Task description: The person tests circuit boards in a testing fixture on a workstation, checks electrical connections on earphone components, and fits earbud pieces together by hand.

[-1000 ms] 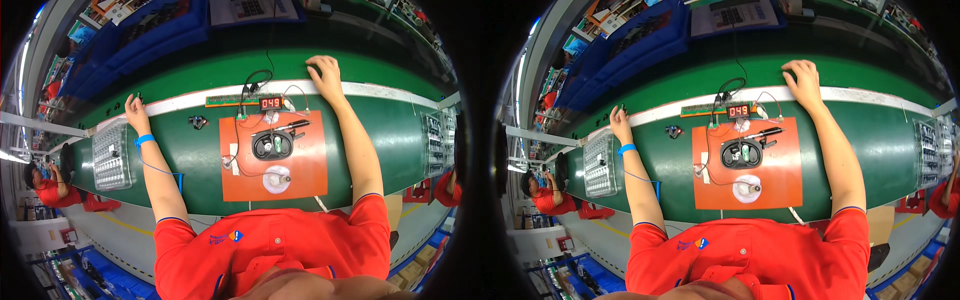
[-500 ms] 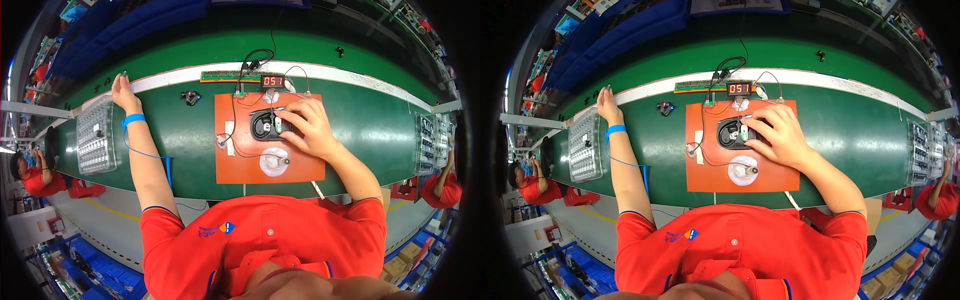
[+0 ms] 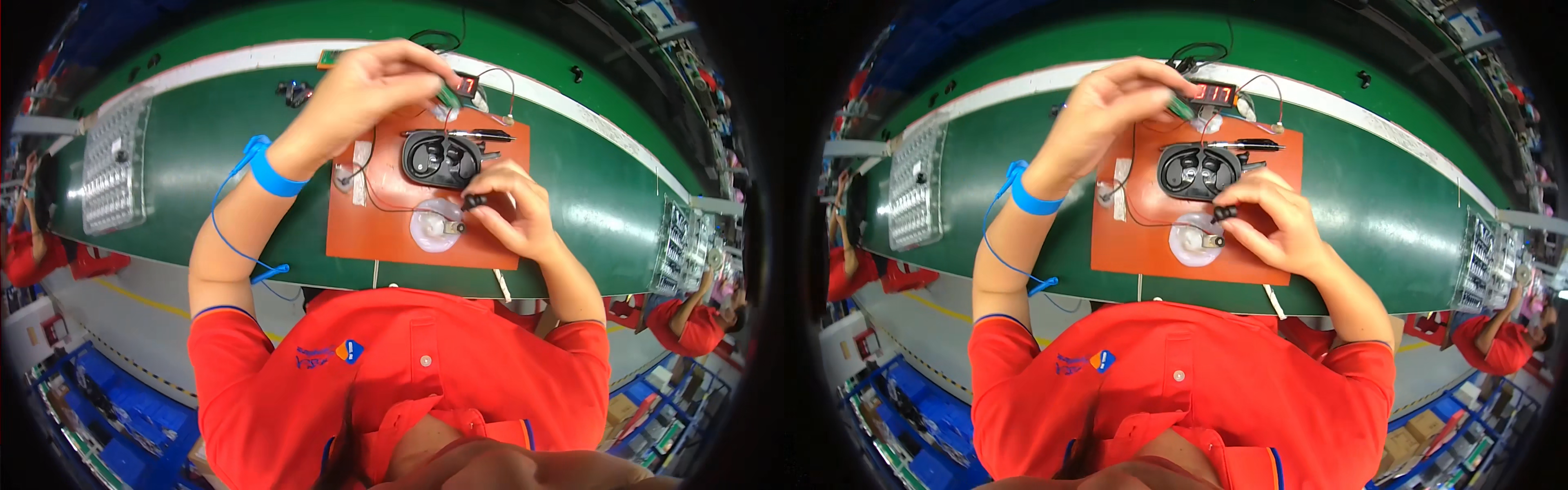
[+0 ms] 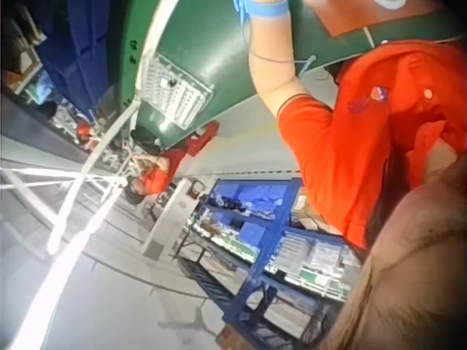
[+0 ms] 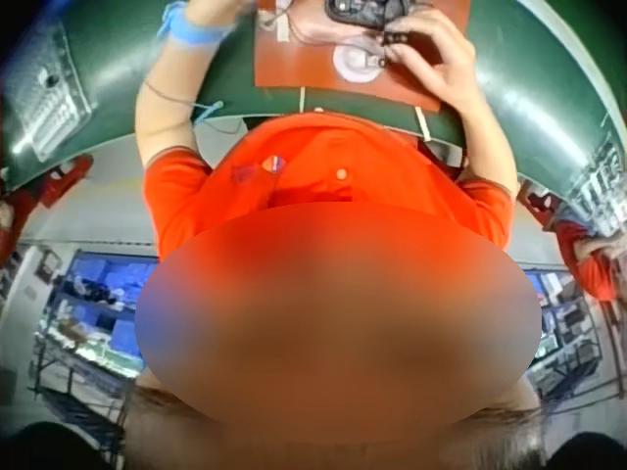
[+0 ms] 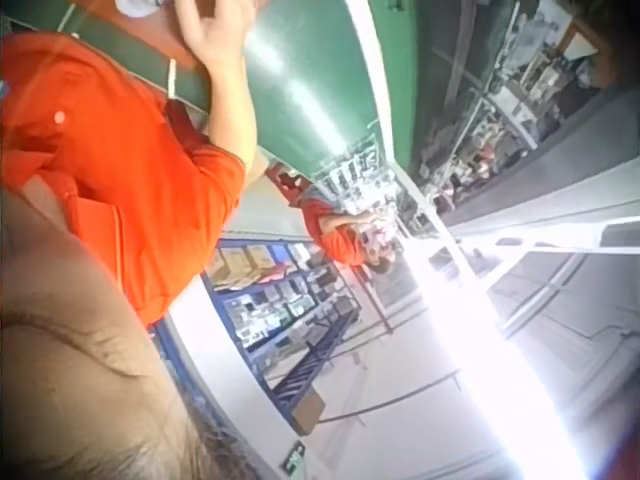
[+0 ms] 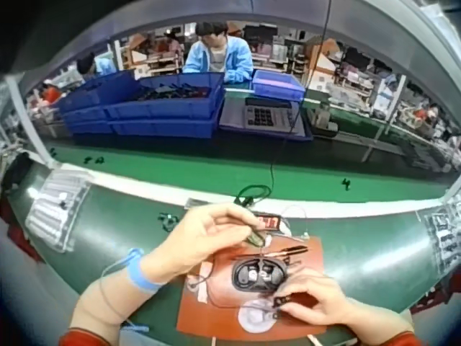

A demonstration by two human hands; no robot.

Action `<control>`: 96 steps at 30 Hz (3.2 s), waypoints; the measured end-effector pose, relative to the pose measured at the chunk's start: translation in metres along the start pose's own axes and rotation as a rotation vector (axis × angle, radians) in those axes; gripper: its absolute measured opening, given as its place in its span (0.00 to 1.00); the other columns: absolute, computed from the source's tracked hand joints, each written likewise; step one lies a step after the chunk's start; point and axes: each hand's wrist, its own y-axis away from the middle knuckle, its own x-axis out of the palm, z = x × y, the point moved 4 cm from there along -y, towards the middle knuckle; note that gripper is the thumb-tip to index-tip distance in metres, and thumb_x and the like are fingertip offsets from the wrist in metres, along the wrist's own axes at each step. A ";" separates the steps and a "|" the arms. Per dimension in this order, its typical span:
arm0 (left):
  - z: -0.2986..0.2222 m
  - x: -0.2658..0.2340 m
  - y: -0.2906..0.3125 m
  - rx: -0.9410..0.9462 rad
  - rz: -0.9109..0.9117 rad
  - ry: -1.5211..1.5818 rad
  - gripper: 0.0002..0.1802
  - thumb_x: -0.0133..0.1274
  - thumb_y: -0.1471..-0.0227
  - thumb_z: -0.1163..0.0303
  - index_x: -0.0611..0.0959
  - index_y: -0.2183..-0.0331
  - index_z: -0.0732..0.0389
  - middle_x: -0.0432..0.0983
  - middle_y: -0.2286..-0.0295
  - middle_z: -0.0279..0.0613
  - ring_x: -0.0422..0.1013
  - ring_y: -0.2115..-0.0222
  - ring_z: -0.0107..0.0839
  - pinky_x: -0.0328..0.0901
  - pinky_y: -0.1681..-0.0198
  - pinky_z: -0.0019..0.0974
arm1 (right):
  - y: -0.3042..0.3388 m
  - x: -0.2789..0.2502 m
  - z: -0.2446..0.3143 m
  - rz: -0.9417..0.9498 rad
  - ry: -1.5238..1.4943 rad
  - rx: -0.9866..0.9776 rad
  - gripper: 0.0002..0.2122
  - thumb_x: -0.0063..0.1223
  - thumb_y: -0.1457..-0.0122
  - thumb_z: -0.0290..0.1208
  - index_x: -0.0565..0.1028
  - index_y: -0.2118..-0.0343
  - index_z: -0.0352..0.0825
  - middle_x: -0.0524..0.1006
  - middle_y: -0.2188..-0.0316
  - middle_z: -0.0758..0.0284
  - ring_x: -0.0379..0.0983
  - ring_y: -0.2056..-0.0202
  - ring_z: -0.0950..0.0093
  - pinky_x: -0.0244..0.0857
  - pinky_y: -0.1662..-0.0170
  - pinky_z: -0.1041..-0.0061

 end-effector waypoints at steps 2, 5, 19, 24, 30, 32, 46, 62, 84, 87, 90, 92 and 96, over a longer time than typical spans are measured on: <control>0.016 0.017 0.006 -0.112 0.187 -0.028 0.11 0.54 0.47 0.74 0.81 0.60 0.65 0.78 0.64 0.40 0.74 0.64 0.23 0.69 0.58 0.27 | 0.010 0.000 0.008 0.076 0.028 -0.037 0.12 0.62 0.57 0.20 0.75 0.67 0.32 0.76 0.69 0.65 0.73 0.67 0.65 0.64 0.60 0.69; 0.028 0.019 0.007 -0.094 0.200 -0.115 0.10 0.54 0.48 0.75 0.81 0.62 0.64 0.78 0.66 0.38 0.74 0.65 0.22 0.69 0.59 0.27 | 0.014 0.001 0.013 0.123 0.118 -0.098 0.12 0.62 0.58 0.20 0.76 0.67 0.32 0.77 0.69 0.65 0.73 0.66 0.66 0.64 0.62 0.69; 0.029 0.046 0.020 0.136 0.331 -0.711 0.10 0.56 0.52 0.77 0.82 0.64 0.61 0.78 0.66 0.41 0.75 0.67 0.32 0.69 0.63 0.30 | 0.017 0.006 0.019 0.078 0.363 -0.296 0.11 0.62 0.57 0.24 0.78 0.68 0.38 0.76 0.70 0.69 0.74 0.69 0.71 0.66 0.67 0.73; 0.014 0.040 0.016 0.460 0.124 -0.822 0.10 0.58 0.53 0.75 0.83 0.65 0.62 0.79 0.65 0.42 0.74 0.63 0.38 0.69 0.61 0.34 | 0.012 -0.002 0.014 0.069 0.134 -0.230 0.09 0.61 0.54 0.21 0.77 0.68 0.35 0.77 0.70 0.67 0.73 0.71 0.70 0.67 0.66 0.73; -0.033 -0.027 0.002 0.510 -0.137 -1.109 0.12 0.58 0.53 0.73 0.83 0.63 0.61 0.79 0.63 0.45 0.74 0.61 0.41 0.68 0.56 0.39 | -0.015 -0.062 -0.065 -0.456 0.205 0.167 0.08 0.56 0.46 0.23 0.75 0.63 0.31 0.75 0.69 0.67 0.70 0.68 0.79 0.65 0.63 0.80; -0.039 -0.079 -0.005 0.513 -0.375 -1.186 0.12 0.57 0.52 0.72 0.82 0.62 0.60 0.78 0.63 0.46 0.74 0.60 0.42 0.68 0.56 0.39 | -0.032 -0.087 -0.098 -0.526 0.310 0.220 0.09 0.56 0.45 0.23 0.74 0.61 0.31 0.74 0.71 0.68 0.69 0.69 0.80 0.64 0.64 0.81; -0.019 -0.378 0.036 0.408 -0.783 -1.926 0.20 0.46 0.55 0.83 0.83 0.60 0.57 0.76 0.58 0.50 0.69 0.56 0.49 0.64 0.51 0.44 | -0.061 -0.115 -0.155 -0.590 0.714 0.239 0.14 0.56 0.47 0.24 0.74 0.56 0.34 0.73 0.64 0.62 0.71 0.65 0.68 0.66 0.60 0.73; -0.004 -0.184 0.031 0.376 -0.661 -1.014 0.11 0.59 0.53 0.78 0.81 0.63 0.61 0.79 0.69 0.37 0.75 0.69 0.24 0.70 0.67 0.26 | -0.026 -0.007 -0.006 -0.020 0.497 -0.201 0.12 0.63 0.53 0.30 0.75 0.65 0.34 0.74 0.69 0.65 0.69 0.65 0.65 0.62 0.60 0.67; 0.008 0.044 0.009 0.587 0.033 -1.089 0.07 0.60 0.54 0.70 0.82 0.69 0.59 0.75 0.81 0.39 0.72 0.80 0.35 0.66 0.76 0.33 | 0.019 0.004 0.014 0.100 0.311 -0.239 0.11 0.63 0.57 0.22 0.75 0.68 0.34 0.77 0.71 0.66 0.74 0.68 0.67 0.65 0.66 0.71; -0.016 -0.011 -0.007 0.595 -0.198 -1.176 0.07 0.59 0.53 0.69 0.81 0.70 0.59 0.77 0.77 0.41 0.73 0.76 0.39 0.67 0.70 0.39 | 0.022 0.005 0.026 0.071 0.364 -0.365 0.12 0.63 0.58 0.21 0.75 0.69 0.35 0.76 0.71 0.66 0.74 0.69 0.67 0.64 0.68 0.70; -0.033 -0.109 -0.023 0.705 -0.547 -1.388 0.10 0.59 0.55 0.70 0.81 0.66 0.59 0.78 0.71 0.44 0.74 0.67 0.43 0.67 0.62 0.42 | 0.020 0.005 0.028 0.067 0.394 -0.340 0.12 0.62 0.59 0.21 0.75 0.69 0.35 0.76 0.72 0.66 0.73 0.71 0.66 0.64 0.69 0.71; -0.032 -0.186 -0.017 0.659 -0.765 -1.587 0.13 0.58 0.55 0.74 0.81 0.63 0.61 0.78 0.64 0.48 0.72 0.60 0.46 0.65 0.55 0.43 | 0.020 0.004 0.024 0.063 0.278 -0.288 0.10 0.61 0.57 0.20 0.74 0.69 0.34 0.76 0.72 0.65 0.73 0.71 0.67 0.65 0.68 0.71; -0.013 -0.324 0.027 0.472 -1.116 -1.777 0.21 0.59 0.56 0.70 0.77 0.57 0.63 0.75 0.61 0.54 0.69 0.58 0.52 0.64 0.54 0.51 | 0.012 -0.019 -0.007 -0.198 0.188 -0.038 0.07 0.59 0.52 0.21 0.75 0.68 0.33 0.76 0.72 0.66 0.73 0.70 0.71 0.66 0.66 0.73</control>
